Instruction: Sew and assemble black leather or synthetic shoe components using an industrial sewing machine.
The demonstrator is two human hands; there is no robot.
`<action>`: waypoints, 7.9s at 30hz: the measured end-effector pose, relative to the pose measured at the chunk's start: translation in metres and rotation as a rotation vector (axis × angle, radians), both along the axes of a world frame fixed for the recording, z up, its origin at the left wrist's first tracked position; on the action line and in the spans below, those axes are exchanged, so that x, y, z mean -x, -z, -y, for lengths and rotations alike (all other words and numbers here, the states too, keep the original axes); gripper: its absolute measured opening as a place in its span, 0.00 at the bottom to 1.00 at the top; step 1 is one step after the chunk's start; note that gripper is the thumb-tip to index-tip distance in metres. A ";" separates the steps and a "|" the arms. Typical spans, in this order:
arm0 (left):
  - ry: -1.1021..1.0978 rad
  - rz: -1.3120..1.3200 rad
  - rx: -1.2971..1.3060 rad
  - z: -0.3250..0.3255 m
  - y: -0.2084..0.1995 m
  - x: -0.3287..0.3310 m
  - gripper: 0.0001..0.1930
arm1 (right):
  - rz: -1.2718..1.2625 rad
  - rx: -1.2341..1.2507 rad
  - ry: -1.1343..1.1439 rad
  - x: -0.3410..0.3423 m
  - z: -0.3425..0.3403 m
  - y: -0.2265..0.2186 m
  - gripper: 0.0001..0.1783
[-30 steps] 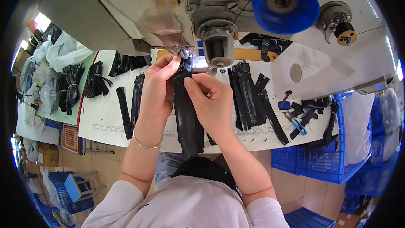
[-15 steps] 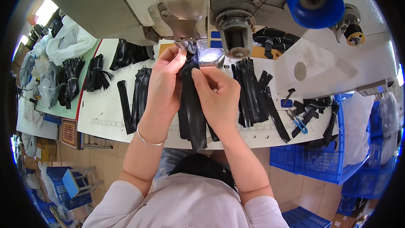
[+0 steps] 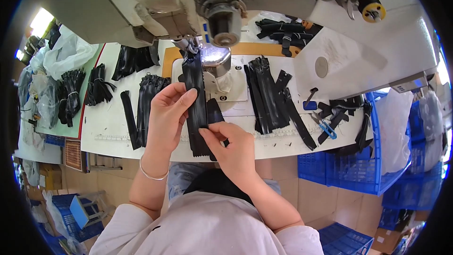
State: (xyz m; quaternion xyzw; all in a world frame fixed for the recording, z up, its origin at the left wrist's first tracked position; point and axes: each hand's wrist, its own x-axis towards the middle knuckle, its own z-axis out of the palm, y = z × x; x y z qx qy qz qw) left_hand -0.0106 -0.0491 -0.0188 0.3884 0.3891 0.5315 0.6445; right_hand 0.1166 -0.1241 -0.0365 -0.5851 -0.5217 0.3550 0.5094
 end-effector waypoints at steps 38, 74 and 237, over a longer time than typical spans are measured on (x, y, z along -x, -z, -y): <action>-0.237 0.002 0.085 -0.108 -0.037 -0.019 0.03 | 0.056 -0.031 -0.022 -0.009 -0.058 -0.029 0.08; 0.232 0.665 0.003 0.016 0.033 0.098 0.13 | 0.228 -0.186 0.425 -0.102 -0.006 0.032 0.11; -0.084 0.062 0.148 -0.114 -0.028 -0.006 0.03 | -0.059 -0.152 0.091 0.006 -0.059 -0.015 0.08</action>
